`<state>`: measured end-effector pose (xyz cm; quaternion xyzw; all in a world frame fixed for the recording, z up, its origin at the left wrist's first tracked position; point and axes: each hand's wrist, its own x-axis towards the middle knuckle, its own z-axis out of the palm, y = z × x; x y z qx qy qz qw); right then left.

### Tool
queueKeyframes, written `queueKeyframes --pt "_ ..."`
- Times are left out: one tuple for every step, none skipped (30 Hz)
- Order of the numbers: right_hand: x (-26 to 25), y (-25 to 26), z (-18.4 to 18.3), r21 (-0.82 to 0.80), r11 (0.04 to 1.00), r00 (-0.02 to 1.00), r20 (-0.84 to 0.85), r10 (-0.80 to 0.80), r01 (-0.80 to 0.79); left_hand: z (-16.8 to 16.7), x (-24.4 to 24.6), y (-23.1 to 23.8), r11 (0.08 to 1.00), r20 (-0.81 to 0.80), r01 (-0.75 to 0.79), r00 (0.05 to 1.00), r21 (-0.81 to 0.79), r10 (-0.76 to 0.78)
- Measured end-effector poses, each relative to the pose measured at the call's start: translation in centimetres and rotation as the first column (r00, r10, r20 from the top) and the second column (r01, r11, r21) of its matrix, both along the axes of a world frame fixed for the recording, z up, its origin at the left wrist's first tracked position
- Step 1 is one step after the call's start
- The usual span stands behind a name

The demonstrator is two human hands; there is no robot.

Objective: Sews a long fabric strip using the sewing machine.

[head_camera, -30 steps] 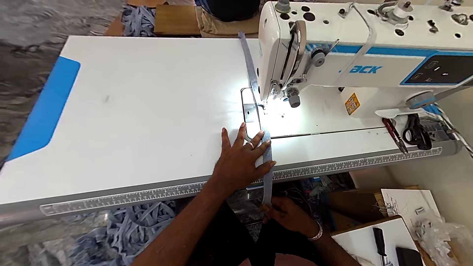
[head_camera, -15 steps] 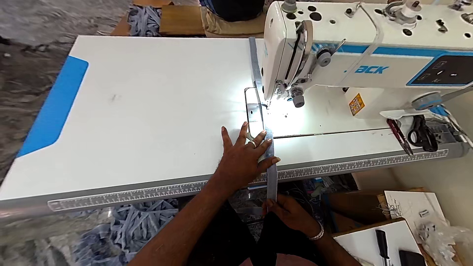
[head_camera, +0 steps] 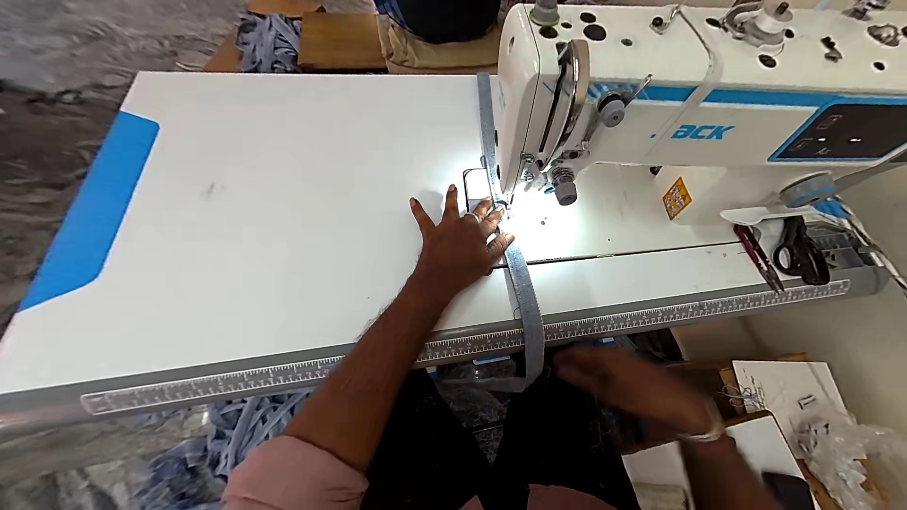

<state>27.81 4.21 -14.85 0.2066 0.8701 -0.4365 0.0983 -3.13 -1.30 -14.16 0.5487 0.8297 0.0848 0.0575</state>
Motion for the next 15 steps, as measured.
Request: queueKeyframes --pt "0.8 1.9 2.7 0.086 0.991 0.995 -0.004 -0.103 0.102 0.0 -0.2 0.2 1.000 0.001 -0.001 1.000 0.003 0.001" --pt "1.6 3.8 5.1 0.213 0.946 0.969 -0.068 -0.236 0.245 0.0 -0.3 0.4 1.000 0.002 0.000 1.000 0.008 0.000" --pt "2.2 5.6 6.8 0.367 0.841 0.918 -0.175 -0.357 0.397 0.0 -0.4 0.5 1.000 0.007 -0.001 1.000 0.010 0.001" --pt "2.5 7.5 7.8 0.506 0.694 0.858 -0.263 -0.441 0.512 0.1 -0.5 0.5 1.000 0.016 -0.004 1.000 0.009 0.004" --pt "2.7 9.5 8.0 0.619 0.569 0.826 -0.262 -0.500 0.541 0.1 -0.6 0.5 1.000 0.026 -0.009 1.000 0.005 0.009" --pt "2.8 11.5 7.6 0.692 0.518 0.822 -0.197 -0.535 0.503 0.1 -0.6 0.6 1.000 0.036 -0.013 0.999 0.006 0.013" --pt "2.9 13.1 6.7 0.730 0.527 0.830 -0.097 -0.550 0.435 0.1 -0.7 0.6 1.000 0.045 -0.018 0.999 0.010 0.017" --pt "2.9 14.1 6.2 0.750 0.552 0.836 -0.003 -0.549 0.366 0.1 -0.7 0.7 1.000 0.055 -0.022 0.998 0.013 0.021" --pt "3.2 14.4 6.5 0.752 0.566 0.839 0.033 -0.543 0.337 0.1 -0.7 0.8 0.999 0.057 -0.028 0.998 0.022 0.026" --pt "3.6 14.2 7.3 0.746 0.559 0.852 -0.019 -0.524 0.361 0.0 -0.6 0.8 0.998 0.052 -0.038 0.998 0.042 0.036" --pt "4.0 13.6 8.2 0.731 0.543 0.854 -0.107 -0.508 0.414 -0.2 -0.5 0.5 0.996 0.042 -0.048 0.998 0.076 0.045" --pt "4.3 12.4 8.8 0.690 0.545 0.848 -0.196 -0.492 0.476 -0.5 -0.2 0.0 0.992 0.030 -0.044 0.999 0.116 0.041" --pt "4.6 10.8 8.8 0.610 0.599 0.844 -0.255 -0.471 0.519 -0.5 0.3 -0.7 0.990 0.022 -0.021 1.000 0.140 0.018" --pt "4.6 8.9 8.1 0.508 0.696 0.861 -0.269 -0.432 0.508 -0.5 1.1 -1.4 0.988 0.015 0.018 1.000 0.156 -0.021" --pt "4.2 6.8 6.5 0.377 0.819 0.899 -0.243 -0.363 0.433 -0.5 2.1 -2.4 0.987 0.011 0.063 0.998 0.150 -0.065"
